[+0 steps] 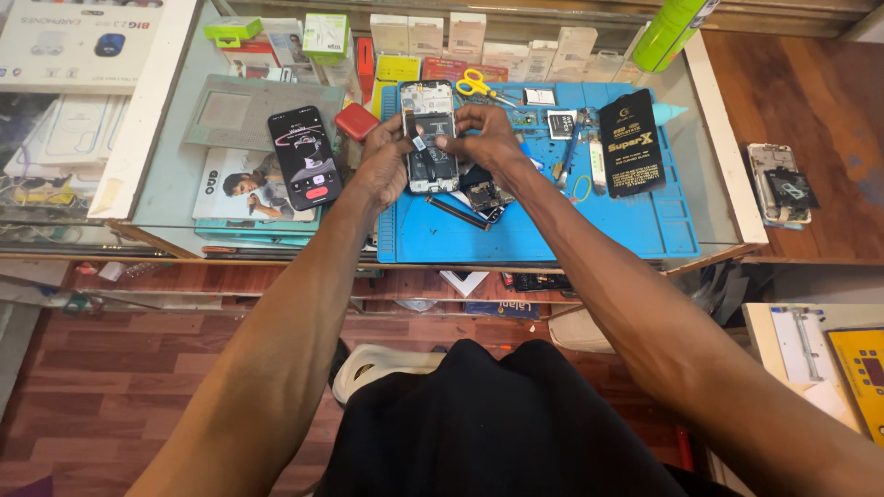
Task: The person applies adhesive from a tube to the interior of a mobile phone chassis, places a battery into the compartment, and connects several ribbon cables and internal components by hand.
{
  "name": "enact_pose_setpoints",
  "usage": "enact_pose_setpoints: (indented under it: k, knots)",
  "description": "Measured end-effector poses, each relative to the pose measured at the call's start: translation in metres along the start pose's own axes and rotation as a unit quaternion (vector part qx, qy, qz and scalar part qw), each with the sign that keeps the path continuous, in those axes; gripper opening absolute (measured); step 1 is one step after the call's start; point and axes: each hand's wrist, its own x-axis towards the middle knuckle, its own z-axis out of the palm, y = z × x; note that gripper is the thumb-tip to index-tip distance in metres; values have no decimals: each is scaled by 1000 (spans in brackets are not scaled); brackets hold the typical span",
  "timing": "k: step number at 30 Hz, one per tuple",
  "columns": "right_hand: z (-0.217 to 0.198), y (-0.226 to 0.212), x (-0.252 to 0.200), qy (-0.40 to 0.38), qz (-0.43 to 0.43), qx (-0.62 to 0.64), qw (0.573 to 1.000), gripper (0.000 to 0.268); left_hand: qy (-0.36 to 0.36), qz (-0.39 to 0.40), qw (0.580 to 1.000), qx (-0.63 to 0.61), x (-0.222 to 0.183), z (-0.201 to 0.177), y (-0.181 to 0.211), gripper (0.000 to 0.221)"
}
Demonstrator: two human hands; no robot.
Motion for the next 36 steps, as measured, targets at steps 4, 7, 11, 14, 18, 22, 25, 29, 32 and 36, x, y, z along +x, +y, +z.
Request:
enact_pose_setpoints:
  k: [4,7,11,14,18,22,25,29,32,36]
  knots:
    - [1,6,-2,5,-25,27,999,25,5,-10,1000,2,0,-1,-1,33]
    - [5,6,-3,22,-22,12,999,27,7,-13,1000,-2,-1,-2,0,36]
    - [6,3,-8,36,-25,0,999,31,5,-26,1000,-8,1,-3,3,38]
    - [6,-2,-13,35,-27,4,999,35,7,-40,999,-11,0,-4,4,35]
    - [7,-14,-15,67,4,-58,996,39,9,-53,998,-23,2,-6,4,28]
    - [9,-20,-14,71,56,-81,993,36,-4,-53,997,-52,5,-9,1,27]
    - [7,-21,-12,67,52,-47,995,31,-19,-62,996,-54,9,-6,6,27]
    - [7,-13,-9,65,63,2,996,27,-31,-79,994,-62,5,-4,12,35]
    - [6,-13,-2,77,55,17,995,27,-51,-75,994,-61,7,1,18,37]
    - [14,-12,-3,137,104,-31,985,24,-58,-66,994,-63,5,4,21,49]
